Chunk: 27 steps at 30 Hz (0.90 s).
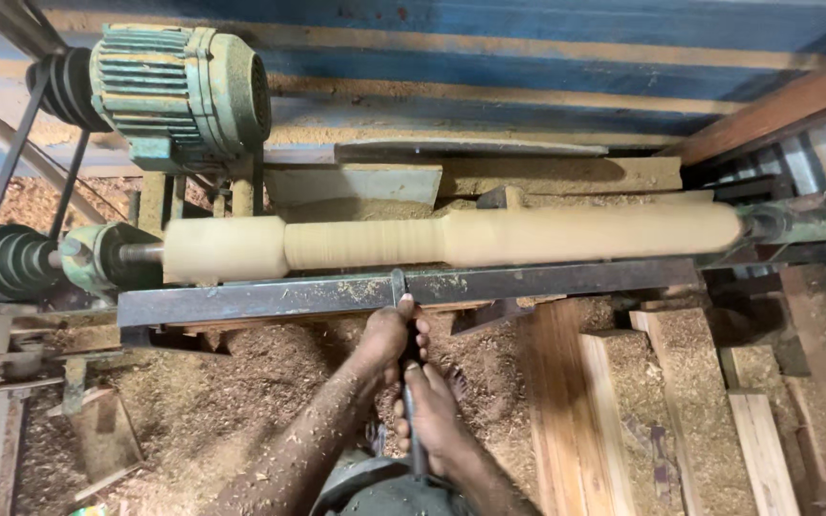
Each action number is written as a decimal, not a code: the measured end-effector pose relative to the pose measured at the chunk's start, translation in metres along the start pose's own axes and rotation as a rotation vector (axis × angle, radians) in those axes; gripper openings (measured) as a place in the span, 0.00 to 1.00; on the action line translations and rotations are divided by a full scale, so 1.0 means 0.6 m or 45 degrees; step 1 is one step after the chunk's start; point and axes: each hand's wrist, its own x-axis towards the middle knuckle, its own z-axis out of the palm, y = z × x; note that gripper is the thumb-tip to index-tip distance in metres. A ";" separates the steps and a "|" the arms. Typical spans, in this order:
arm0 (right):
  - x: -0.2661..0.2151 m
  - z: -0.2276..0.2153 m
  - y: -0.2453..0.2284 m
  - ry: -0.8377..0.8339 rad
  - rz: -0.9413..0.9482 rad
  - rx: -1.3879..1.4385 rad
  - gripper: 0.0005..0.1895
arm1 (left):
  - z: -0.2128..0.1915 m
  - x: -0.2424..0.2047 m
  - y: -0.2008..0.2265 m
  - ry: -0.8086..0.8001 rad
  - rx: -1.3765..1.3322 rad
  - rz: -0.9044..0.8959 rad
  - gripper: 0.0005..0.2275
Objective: The person shapes a cylindrical piece of wood using a wood lathe and a turning chisel, removing material to create a tapered profile while wood shavings accumulate.
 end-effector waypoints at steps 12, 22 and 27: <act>-0.001 -0.124 -0.010 -0.020 0.043 -0.001 0.15 | 0.067 0.014 -0.070 0.026 -0.052 0.145 0.16; 0.051 -0.291 0.042 0.458 -0.137 -0.070 0.19 | 0.210 0.117 -0.180 -0.206 0.047 0.120 0.14; 0.032 -0.391 0.082 0.453 -0.255 -0.054 0.18 | 0.287 0.119 -0.227 -0.254 0.070 -0.008 0.12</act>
